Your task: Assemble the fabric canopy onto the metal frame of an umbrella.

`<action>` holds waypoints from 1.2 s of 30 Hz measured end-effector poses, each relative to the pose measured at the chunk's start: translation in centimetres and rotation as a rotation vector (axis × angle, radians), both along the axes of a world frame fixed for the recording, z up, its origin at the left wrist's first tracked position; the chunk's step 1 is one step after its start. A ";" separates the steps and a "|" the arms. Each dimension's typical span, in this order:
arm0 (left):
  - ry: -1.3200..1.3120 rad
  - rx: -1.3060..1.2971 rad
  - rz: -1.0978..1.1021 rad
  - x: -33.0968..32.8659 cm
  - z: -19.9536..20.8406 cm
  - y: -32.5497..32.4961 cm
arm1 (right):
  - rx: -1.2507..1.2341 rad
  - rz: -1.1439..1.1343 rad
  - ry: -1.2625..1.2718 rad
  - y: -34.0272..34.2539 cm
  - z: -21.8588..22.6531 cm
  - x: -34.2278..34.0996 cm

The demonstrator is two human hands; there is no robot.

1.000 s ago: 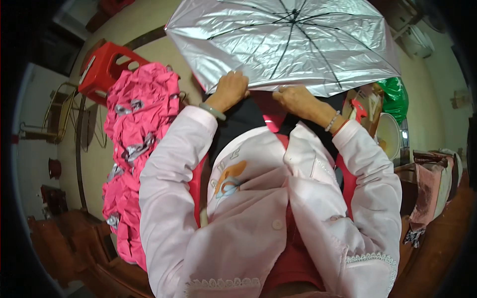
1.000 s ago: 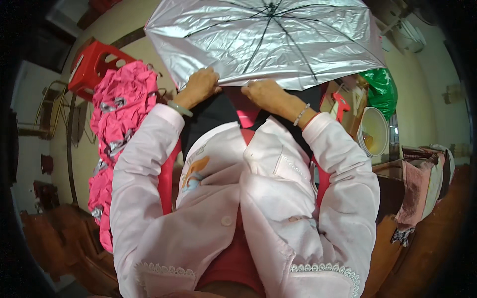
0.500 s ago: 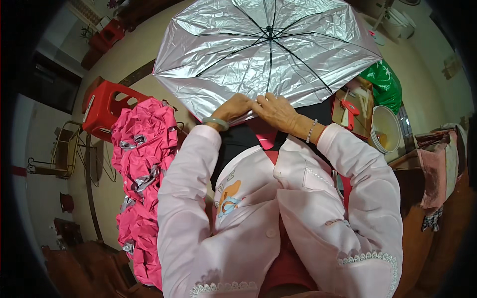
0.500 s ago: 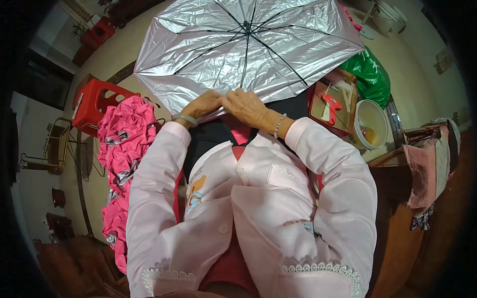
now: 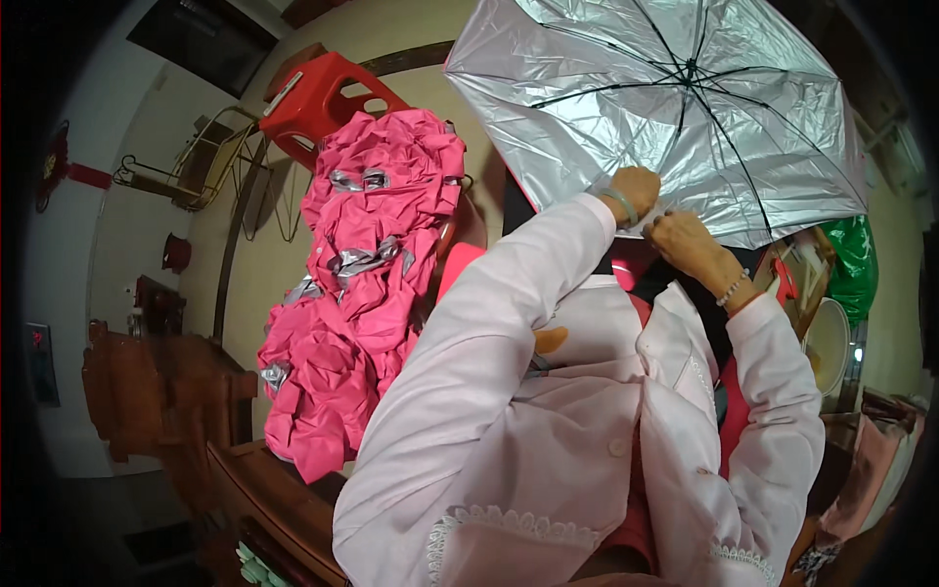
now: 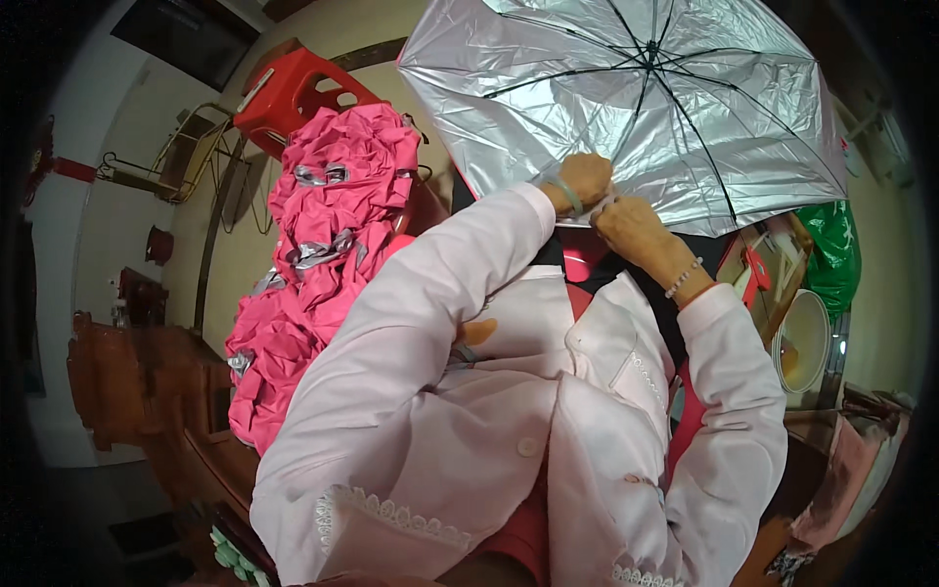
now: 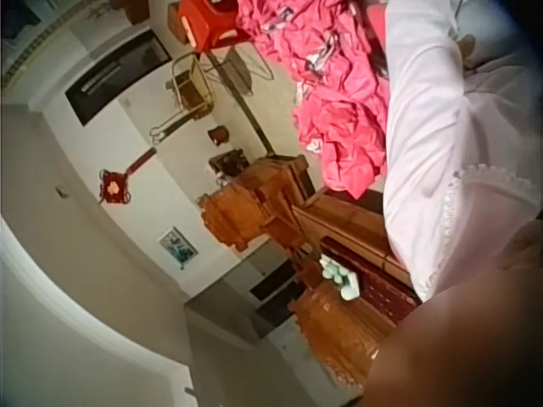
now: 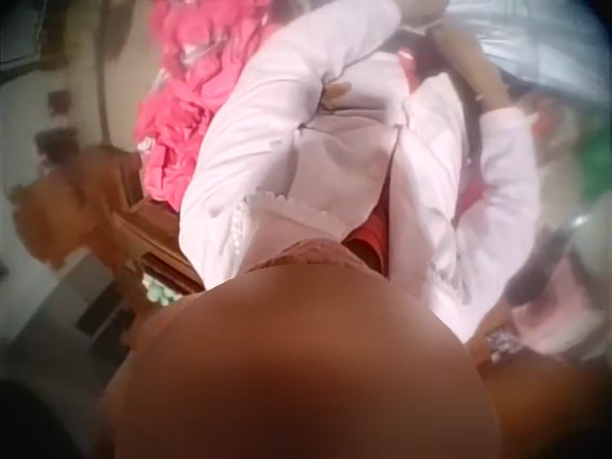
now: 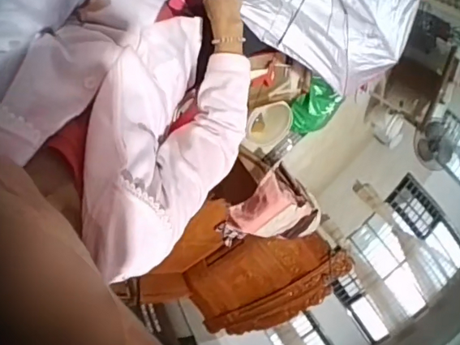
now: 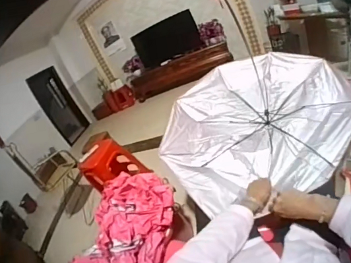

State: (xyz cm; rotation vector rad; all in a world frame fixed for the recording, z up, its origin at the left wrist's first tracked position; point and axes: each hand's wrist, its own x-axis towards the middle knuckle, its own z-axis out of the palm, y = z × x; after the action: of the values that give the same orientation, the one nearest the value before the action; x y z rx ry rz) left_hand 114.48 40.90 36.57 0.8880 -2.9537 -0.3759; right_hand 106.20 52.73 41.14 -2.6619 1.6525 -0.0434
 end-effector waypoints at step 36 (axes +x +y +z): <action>0.028 -0.356 -0.036 4.7 2.3 -9.5 | -0.178 0.136 -0.268 2.3 2.6 0.4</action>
State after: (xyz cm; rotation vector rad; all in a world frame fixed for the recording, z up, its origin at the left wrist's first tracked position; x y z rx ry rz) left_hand 119.15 31.35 38.91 0.7765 -2.8783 0.1338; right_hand 106.64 55.07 43.73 -2.7357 1.4456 -0.5440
